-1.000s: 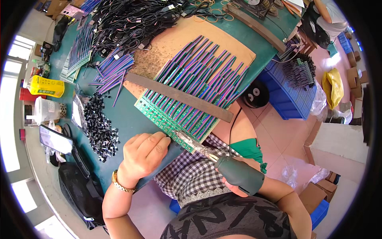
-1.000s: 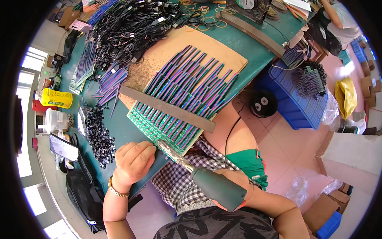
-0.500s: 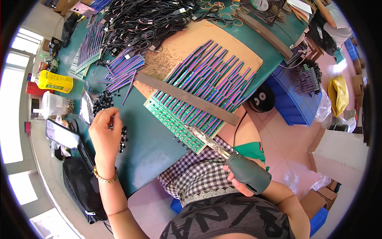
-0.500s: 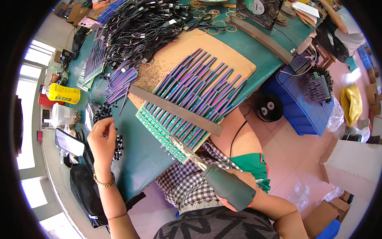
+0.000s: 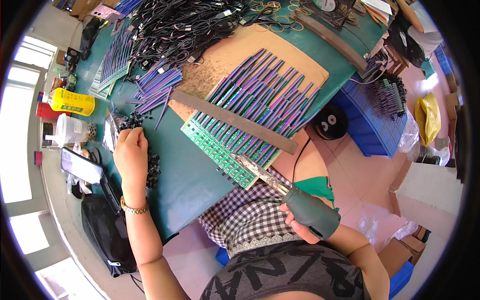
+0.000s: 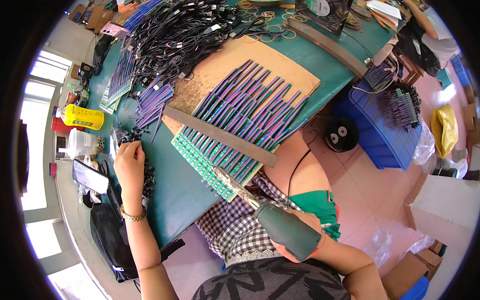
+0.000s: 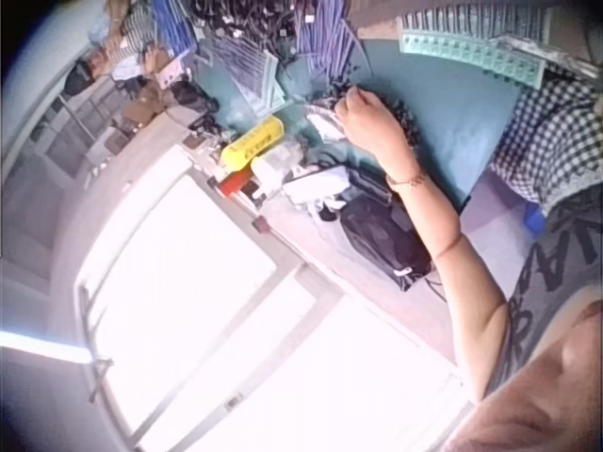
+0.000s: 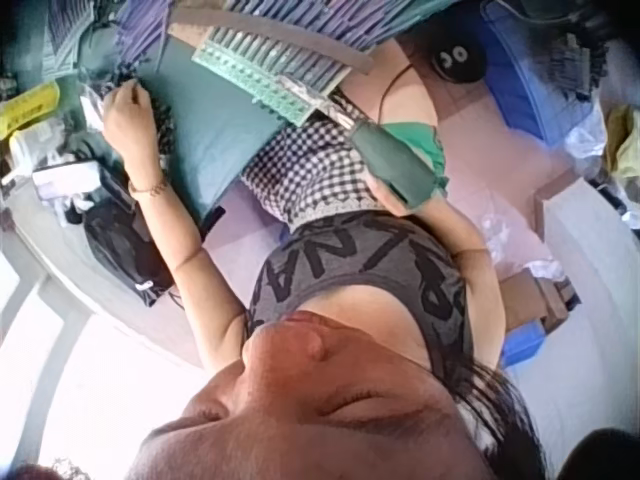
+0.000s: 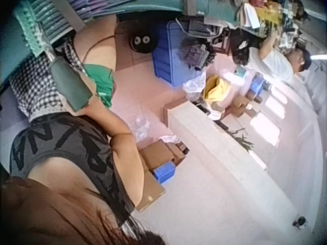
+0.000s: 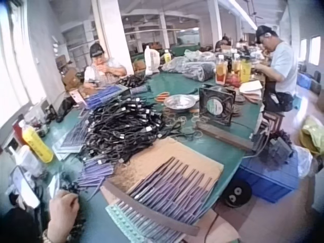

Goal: The person places small electronic components onto circuit boards by hand and solders them in place using a soldering tool.

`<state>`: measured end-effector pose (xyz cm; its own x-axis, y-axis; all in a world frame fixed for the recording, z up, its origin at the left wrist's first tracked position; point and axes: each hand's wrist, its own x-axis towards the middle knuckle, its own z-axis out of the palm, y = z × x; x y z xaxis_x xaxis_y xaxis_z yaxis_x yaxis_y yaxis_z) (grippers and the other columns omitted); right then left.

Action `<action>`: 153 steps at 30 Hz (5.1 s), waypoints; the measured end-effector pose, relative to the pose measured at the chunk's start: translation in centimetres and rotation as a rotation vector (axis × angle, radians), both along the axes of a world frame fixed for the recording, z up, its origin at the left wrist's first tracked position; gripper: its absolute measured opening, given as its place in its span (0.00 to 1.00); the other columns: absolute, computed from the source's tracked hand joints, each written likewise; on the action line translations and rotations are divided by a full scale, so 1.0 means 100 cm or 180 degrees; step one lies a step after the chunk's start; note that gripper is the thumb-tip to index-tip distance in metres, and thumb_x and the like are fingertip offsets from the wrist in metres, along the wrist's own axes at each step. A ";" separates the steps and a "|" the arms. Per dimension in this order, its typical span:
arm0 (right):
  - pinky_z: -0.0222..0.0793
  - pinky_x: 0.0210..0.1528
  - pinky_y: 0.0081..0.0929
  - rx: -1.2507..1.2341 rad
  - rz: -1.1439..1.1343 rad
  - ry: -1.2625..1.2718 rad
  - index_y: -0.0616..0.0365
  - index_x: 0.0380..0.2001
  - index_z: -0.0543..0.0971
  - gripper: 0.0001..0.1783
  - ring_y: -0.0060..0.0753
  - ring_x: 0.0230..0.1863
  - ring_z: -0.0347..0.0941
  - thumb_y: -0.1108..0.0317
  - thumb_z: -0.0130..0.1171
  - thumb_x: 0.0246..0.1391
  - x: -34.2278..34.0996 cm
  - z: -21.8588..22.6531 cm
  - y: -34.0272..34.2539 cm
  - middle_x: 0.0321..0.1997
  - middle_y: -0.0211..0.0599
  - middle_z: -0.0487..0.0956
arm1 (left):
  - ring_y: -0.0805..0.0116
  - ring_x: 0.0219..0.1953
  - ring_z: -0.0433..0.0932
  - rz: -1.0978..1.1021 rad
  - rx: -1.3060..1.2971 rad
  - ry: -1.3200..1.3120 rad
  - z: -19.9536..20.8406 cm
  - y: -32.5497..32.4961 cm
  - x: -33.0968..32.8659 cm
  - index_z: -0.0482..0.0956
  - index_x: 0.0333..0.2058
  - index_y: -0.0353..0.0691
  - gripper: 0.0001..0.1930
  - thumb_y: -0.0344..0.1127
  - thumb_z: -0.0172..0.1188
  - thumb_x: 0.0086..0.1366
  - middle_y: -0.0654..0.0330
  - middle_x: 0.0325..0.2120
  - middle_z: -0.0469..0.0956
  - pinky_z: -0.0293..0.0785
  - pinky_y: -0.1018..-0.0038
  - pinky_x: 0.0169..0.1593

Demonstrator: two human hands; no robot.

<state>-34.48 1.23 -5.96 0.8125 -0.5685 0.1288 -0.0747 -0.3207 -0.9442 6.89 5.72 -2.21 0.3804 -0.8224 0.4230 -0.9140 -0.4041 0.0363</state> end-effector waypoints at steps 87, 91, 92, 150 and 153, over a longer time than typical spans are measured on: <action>0.71 0.27 0.31 -0.1311 -0.0226 0.0319 0.54 0.32 0.81 0.13 0.38 0.27 0.77 0.71 0.62 0.37 0.025 0.002 0.007 0.29 0.32 0.81 | 0.70 0.27 0.78 -0.2118 -0.0200 0.0259 -0.002 0.009 -0.108 0.80 0.33 0.39 0.11 0.24 0.68 0.49 0.63 0.31 0.79 0.51 0.44 0.67; 0.69 0.24 0.29 -0.1546 -0.0174 0.0217 0.55 0.34 0.81 0.16 0.36 0.25 0.76 0.67 0.65 0.35 0.022 -0.006 0.008 0.31 0.33 0.80 | 0.70 0.27 0.78 -0.2128 -0.0241 0.0226 -0.003 0.010 -0.107 0.80 0.33 0.39 0.11 0.24 0.68 0.49 0.63 0.31 0.79 0.52 0.44 0.67; 0.66 0.20 0.27 -0.1744 -0.0231 0.0019 0.56 0.34 0.81 0.18 0.34 0.23 0.74 0.64 0.66 0.34 0.022 -0.008 0.007 0.32 0.34 0.79 | 0.70 0.27 0.78 -0.2131 -0.0235 0.0228 -0.003 0.010 -0.107 0.80 0.33 0.39 0.11 0.24 0.68 0.48 0.63 0.31 0.79 0.52 0.44 0.67; 0.72 0.30 0.25 -0.1404 -0.1590 -0.1286 0.69 0.47 0.75 0.23 0.26 0.25 0.76 0.61 0.59 0.55 0.029 0.100 -0.147 0.35 0.38 0.80 | 0.64 0.27 0.77 -0.2499 -0.0427 0.0291 -0.002 0.009 -0.099 0.78 0.33 0.38 0.10 0.26 0.64 0.50 0.59 0.30 0.78 0.75 0.59 0.46; 0.71 0.28 0.22 -0.1278 -0.1424 -0.1856 0.66 0.44 0.75 0.19 0.22 0.26 0.75 0.60 0.59 0.59 0.056 0.105 -0.187 0.36 0.38 0.79 | 0.63 0.26 0.77 -0.2527 -0.0497 0.0187 -0.001 0.007 -0.098 0.78 0.33 0.38 0.10 0.27 0.64 0.49 0.59 0.29 0.78 0.76 0.59 0.44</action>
<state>-28.89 -17.45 4.51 0.2616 -0.6427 0.7200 0.1903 -0.6970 -0.6913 -2.93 6.46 -2.33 -0.2666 -0.7895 0.5528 -0.9209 0.3779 0.0956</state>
